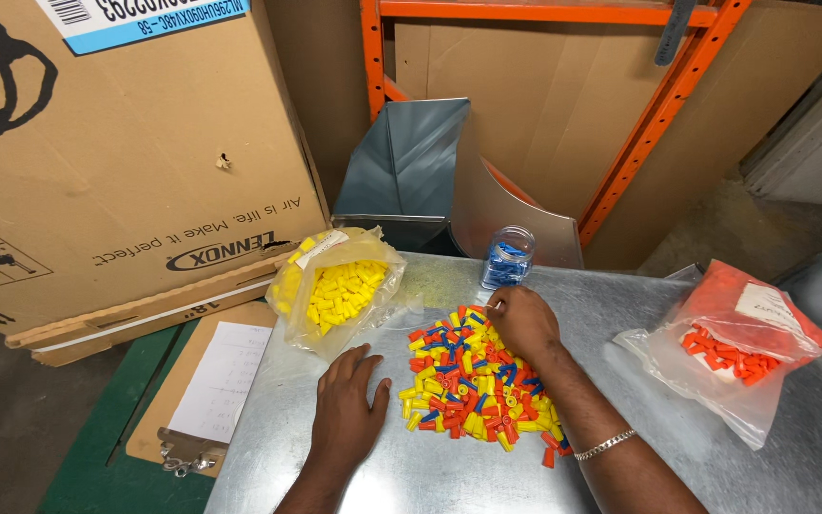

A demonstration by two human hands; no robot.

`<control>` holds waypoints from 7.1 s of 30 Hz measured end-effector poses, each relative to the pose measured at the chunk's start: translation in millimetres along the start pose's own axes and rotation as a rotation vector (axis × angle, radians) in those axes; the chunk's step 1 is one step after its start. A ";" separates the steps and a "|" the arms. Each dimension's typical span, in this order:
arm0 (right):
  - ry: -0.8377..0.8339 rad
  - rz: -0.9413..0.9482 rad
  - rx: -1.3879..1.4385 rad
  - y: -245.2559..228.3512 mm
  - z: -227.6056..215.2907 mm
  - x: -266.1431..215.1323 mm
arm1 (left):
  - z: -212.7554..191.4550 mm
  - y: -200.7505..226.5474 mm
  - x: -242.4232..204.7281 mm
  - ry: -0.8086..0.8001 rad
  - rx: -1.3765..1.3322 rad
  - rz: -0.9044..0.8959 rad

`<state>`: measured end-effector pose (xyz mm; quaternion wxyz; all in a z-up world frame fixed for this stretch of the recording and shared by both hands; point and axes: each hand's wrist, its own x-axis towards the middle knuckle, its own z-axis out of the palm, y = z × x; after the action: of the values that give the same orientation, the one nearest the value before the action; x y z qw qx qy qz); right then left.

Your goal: The person sorts a mixed pile of small yellow, red, and blue plastic pieces on a metal table. They pick up individual pieces and place them into separate clear plastic bags by color. The person also moves a bag of yellow pieces and a small jar of blue pieces during the process.

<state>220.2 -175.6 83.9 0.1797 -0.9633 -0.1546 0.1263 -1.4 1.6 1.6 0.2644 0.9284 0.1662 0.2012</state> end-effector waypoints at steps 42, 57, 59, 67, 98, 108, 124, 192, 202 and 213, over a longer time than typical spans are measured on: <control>0.051 0.008 0.195 67.8 -28.8 -15.4 | 1.5 -0.5 1.0 0.018 0.009 0.000; 0.028 -0.092 0.050 52.2 2.4 6.0 | 1.2 -0.4 1.2 -0.012 0.009 -0.022; 0.133 -0.143 0.106 53.1 -5.9 -11.0 | 2.4 -2.0 0.6 -0.008 0.011 -0.019; 0.401 0.036 0.277 190.4 -19.7 -56.5 | 2.7 -0.8 0.6 -0.003 0.020 -0.027; 0.370 0.136 0.399 188.7 -43.1 -65.4 | -0.5 1.0 -0.1 -0.004 0.000 -0.035; 0.535 0.437 -0.091 261.3 -60.5 -61.6 | 0.2 2.6 1.2 -0.024 0.010 -0.059; 0.054 -0.113 -0.023 56.4 -17.2 -6.3 | -3.1 1.9 1.6 0.002 -0.019 -0.035; -0.063 0.010 0.069 71.5 -23.1 -1.5 | -4.1 3.3 3.6 -0.006 -0.020 -0.030; -0.041 -0.045 0.057 74.6 -16.6 -13.4 | -3.4 3.3 1.2 -0.010 -0.011 -0.042; 0.407 -0.198 0.380 32.7 -70.8 32.0 | -0.2 0.1 0.7 -0.011 -0.005 -0.036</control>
<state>279.0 -215.4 129.4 0.3955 -0.8982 -0.1820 -0.0607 -0.9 1.9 2.0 0.2712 0.9257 0.1808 0.1918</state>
